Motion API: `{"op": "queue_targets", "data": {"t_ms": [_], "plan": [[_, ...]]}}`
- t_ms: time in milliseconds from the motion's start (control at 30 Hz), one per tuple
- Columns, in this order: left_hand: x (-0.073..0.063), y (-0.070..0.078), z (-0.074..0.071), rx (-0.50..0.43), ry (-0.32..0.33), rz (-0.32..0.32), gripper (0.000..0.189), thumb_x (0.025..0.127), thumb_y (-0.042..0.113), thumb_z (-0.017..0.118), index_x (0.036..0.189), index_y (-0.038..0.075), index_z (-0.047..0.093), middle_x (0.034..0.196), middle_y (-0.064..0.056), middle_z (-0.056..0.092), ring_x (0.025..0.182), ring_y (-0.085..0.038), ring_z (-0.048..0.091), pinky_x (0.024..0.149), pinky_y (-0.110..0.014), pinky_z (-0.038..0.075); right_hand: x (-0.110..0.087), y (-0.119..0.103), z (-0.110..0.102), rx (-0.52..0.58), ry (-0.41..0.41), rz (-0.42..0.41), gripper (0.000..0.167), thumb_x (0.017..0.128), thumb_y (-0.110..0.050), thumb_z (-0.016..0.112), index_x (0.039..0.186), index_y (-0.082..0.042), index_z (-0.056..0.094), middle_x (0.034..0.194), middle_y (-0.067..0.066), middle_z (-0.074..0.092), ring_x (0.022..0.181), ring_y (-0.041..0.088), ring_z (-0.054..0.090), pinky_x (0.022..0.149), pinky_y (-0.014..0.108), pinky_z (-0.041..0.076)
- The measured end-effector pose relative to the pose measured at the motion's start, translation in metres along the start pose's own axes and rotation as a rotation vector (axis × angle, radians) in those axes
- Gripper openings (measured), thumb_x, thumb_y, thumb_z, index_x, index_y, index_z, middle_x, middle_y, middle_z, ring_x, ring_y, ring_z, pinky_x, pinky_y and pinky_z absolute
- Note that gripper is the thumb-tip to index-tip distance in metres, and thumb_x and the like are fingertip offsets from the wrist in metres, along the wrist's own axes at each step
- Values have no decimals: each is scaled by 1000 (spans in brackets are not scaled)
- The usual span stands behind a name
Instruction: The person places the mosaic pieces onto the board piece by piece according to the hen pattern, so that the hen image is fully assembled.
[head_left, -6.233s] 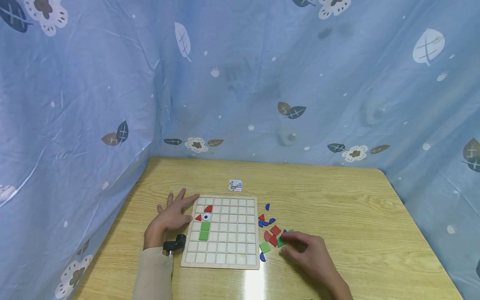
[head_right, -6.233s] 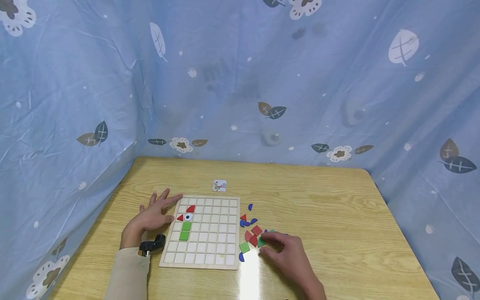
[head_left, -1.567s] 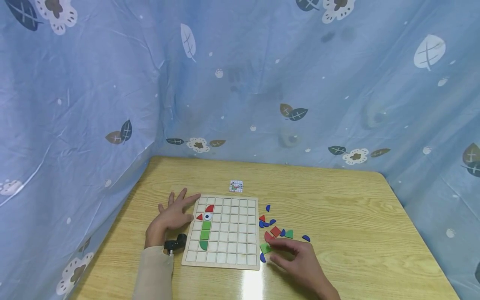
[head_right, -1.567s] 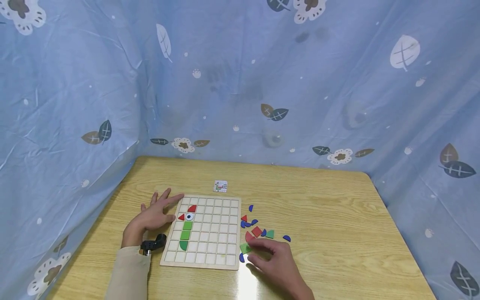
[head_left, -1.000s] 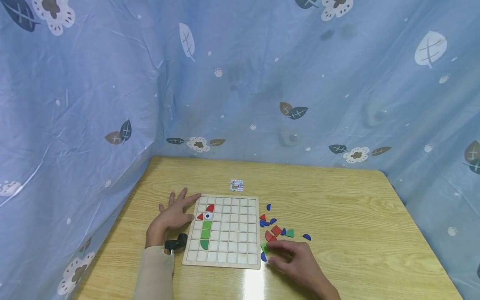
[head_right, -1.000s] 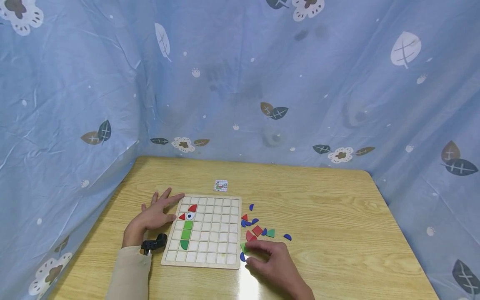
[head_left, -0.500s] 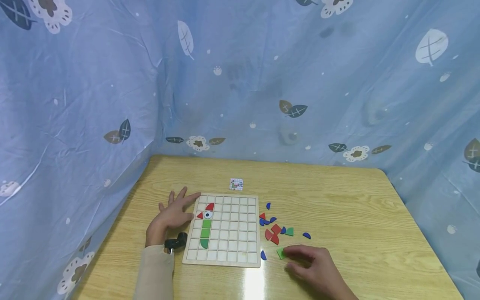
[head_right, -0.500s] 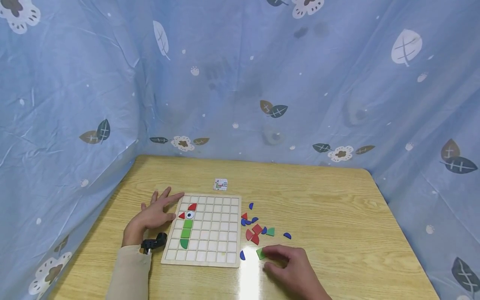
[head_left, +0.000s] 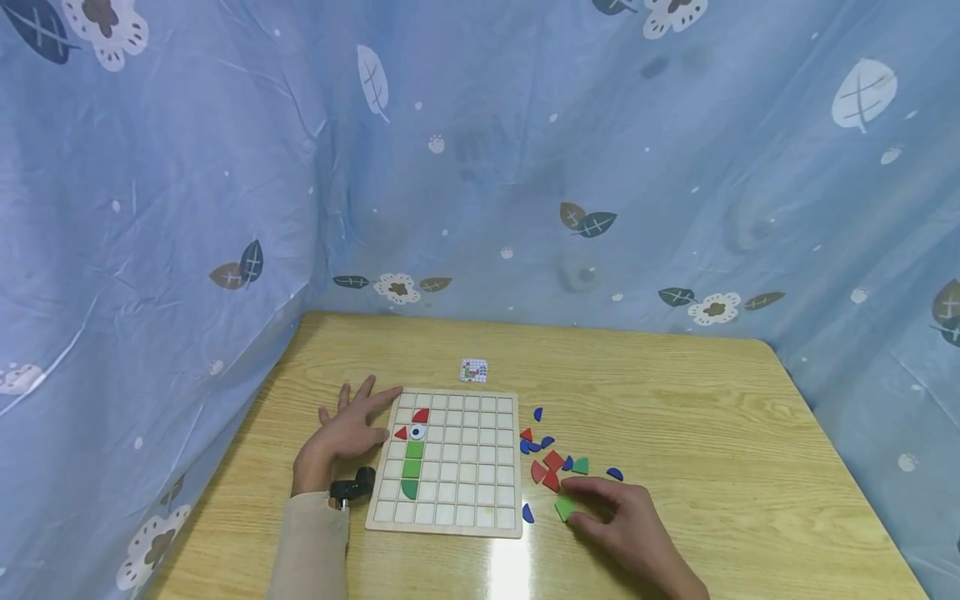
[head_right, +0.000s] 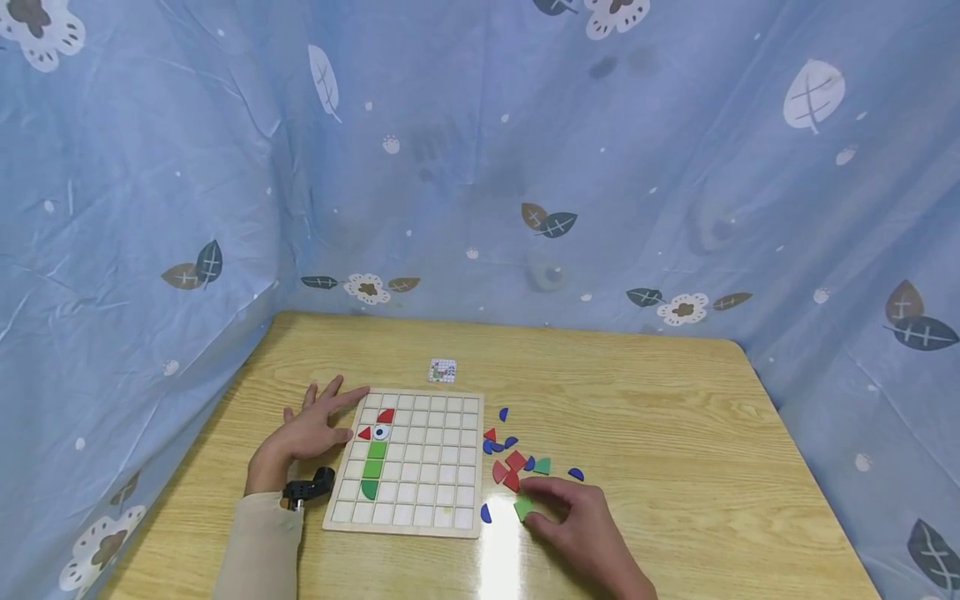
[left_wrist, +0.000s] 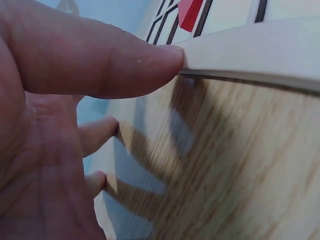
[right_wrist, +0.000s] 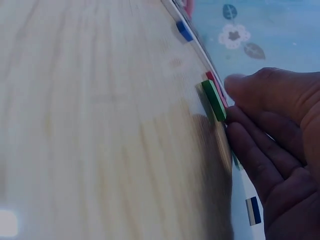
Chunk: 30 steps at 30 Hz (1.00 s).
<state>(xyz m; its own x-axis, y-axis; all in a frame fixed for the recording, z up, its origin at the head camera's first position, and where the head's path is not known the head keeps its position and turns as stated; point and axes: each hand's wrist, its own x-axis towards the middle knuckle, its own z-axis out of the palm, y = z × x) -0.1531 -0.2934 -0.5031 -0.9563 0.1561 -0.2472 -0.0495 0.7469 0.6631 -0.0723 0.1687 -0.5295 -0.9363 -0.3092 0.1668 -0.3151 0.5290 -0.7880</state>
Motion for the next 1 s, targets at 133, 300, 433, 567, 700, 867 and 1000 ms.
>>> {"op": "queue_targets", "data": {"t_ms": [133,300,433,567,700,867,1000], "plan": [[0,0,0,3,3,3,78,96,8,68,169,23,45,183,-26,2,164,-59,-20,112,-90,-22,1,1,0,-61,3,-73,42,82,-2,92,116,-25,85,115,-15,83,111,2,76,98,5,49],[0,0,0,1,5,2,78,96,8,68,169,24,45,183,-26,2,164,-59,-20,113,-90,-21,-1,1,-1,-92,0,-132,45,79,6,89,112,-24,84,111,-13,83,106,2,77,95,6,53],[0,0,0,-3,6,-1,78,95,9,68,169,23,45,183,-26,2,163,-59,-20,113,-90,-21,0,1,1,-100,18,-167,48,77,10,89,111,-24,83,110,-12,83,104,3,77,94,7,53],[0,0,1,-6,5,0,78,95,9,68,169,23,45,183,-25,1,163,-59,-20,112,-90,-22,0,1,2,-113,26,-169,47,77,10,89,110,-23,83,109,-13,83,103,3,77,92,8,55],[-1,0,1,-8,1,5,79,95,9,68,169,22,45,183,-25,1,163,-59,-21,112,-90,-23,0,-2,2,-123,20,-156,44,78,8,90,109,-22,83,108,-13,83,102,2,77,91,13,58],[0,0,0,-4,0,0,78,95,9,68,169,23,45,183,-26,1,163,-59,-21,113,-90,-22,3,-14,3,-121,15,-128,43,79,3,93,112,-23,84,110,-15,82,103,1,76,91,19,61],[0,0,0,-5,2,-3,78,96,8,69,169,23,46,183,-26,2,163,-59,-20,113,-90,-21,9,-22,7,-96,30,-169,42,78,1,94,112,-21,85,109,-14,83,101,3,77,90,18,61]]}}
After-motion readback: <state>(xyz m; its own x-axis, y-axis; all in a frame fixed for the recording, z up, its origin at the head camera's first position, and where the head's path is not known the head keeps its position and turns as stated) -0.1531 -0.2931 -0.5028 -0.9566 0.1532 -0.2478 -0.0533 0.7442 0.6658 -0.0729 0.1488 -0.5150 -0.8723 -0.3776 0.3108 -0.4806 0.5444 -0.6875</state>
